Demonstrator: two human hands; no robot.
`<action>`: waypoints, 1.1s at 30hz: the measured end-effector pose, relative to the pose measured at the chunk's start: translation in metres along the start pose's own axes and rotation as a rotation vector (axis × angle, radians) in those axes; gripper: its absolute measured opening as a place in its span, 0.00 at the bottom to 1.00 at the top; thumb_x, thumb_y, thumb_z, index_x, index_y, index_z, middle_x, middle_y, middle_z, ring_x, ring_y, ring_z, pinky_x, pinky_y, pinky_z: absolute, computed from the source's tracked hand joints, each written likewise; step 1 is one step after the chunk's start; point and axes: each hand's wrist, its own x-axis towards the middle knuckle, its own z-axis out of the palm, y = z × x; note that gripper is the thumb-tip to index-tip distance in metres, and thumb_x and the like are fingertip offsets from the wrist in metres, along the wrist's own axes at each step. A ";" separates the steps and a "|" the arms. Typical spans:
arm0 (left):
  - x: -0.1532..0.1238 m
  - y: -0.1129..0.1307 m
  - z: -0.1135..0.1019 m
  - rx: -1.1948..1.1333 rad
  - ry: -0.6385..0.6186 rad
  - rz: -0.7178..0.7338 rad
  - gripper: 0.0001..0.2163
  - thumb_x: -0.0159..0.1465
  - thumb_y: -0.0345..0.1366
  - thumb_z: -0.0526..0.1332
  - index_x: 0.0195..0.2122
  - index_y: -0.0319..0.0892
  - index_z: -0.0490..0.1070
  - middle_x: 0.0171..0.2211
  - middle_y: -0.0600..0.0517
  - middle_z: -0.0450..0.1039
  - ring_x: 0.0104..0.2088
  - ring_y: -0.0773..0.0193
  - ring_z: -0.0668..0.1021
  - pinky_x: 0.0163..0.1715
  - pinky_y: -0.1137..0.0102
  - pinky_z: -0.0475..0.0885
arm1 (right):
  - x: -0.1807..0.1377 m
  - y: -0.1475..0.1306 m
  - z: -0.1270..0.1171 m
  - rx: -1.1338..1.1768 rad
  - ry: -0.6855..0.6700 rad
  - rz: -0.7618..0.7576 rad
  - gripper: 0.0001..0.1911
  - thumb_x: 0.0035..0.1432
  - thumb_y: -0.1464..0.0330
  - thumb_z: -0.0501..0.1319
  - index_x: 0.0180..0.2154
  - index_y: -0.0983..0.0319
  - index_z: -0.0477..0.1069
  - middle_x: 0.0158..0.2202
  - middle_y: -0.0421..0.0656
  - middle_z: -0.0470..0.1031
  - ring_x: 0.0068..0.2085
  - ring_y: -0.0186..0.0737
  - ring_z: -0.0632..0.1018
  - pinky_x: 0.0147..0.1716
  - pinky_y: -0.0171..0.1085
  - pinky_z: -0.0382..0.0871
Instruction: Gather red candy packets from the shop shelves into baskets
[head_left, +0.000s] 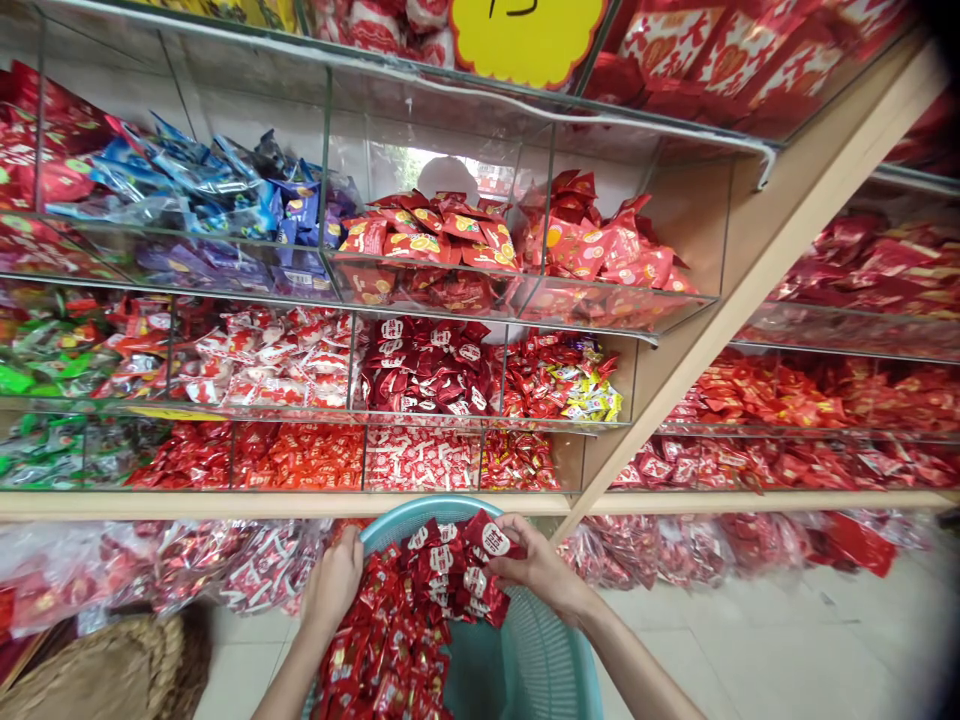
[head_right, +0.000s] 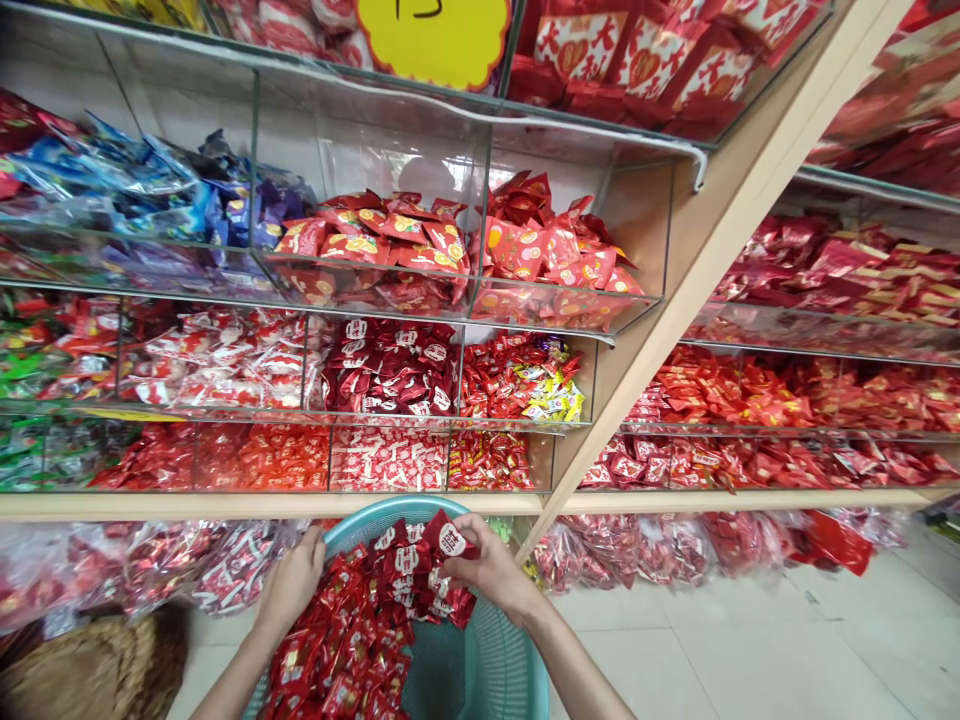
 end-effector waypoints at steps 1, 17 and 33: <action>0.000 0.000 0.000 0.004 -0.002 -0.002 0.16 0.64 0.39 0.37 0.42 0.43 0.62 0.30 0.47 0.75 0.29 0.57 0.77 0.25 0.70 0.59 | -0.001 -0.003 0.002 -0.004 -0.034 -0.004 0.21 0.42 0.66 0.67 0.37 0.60 0.61 0.35 0.38 0.71 0.32 0.34 0.75 0.31 0.35 0.71; 0.003 -0.002 0.004 0.018 0.025 0.008 0.15 0.65 0.40 0.38 0.41 0.43 0.61 0.30 0.46 0.75 0.29 0.57 0.77 0.25 0.70 0.59 | -0.017 -0.035 0.030 0.012 -0.240 0.023 0.26 0.45 0.68 0.66 0.46 0.60 0.62 0.32 0.40 0.74 0.33 0.36 0.76 0.31 0.34 0.69; 0.005 -0.005 0.009 -0.006 0.036 0.009 0.16 0.65 0.40 0.38 0.43 0.43 0.62 0.30 0.46 0.75 0.30 0.56 0.77 0.27 0.69 0.60 | -0.010 -0.032 0.030 -0.019 -0.194 0.003 0.26 0.43 0.66 0.67 0.46 0.60 0.63 0.29 0.38 0.73 0.29 0.34 0.75 0.30 0.34 0.69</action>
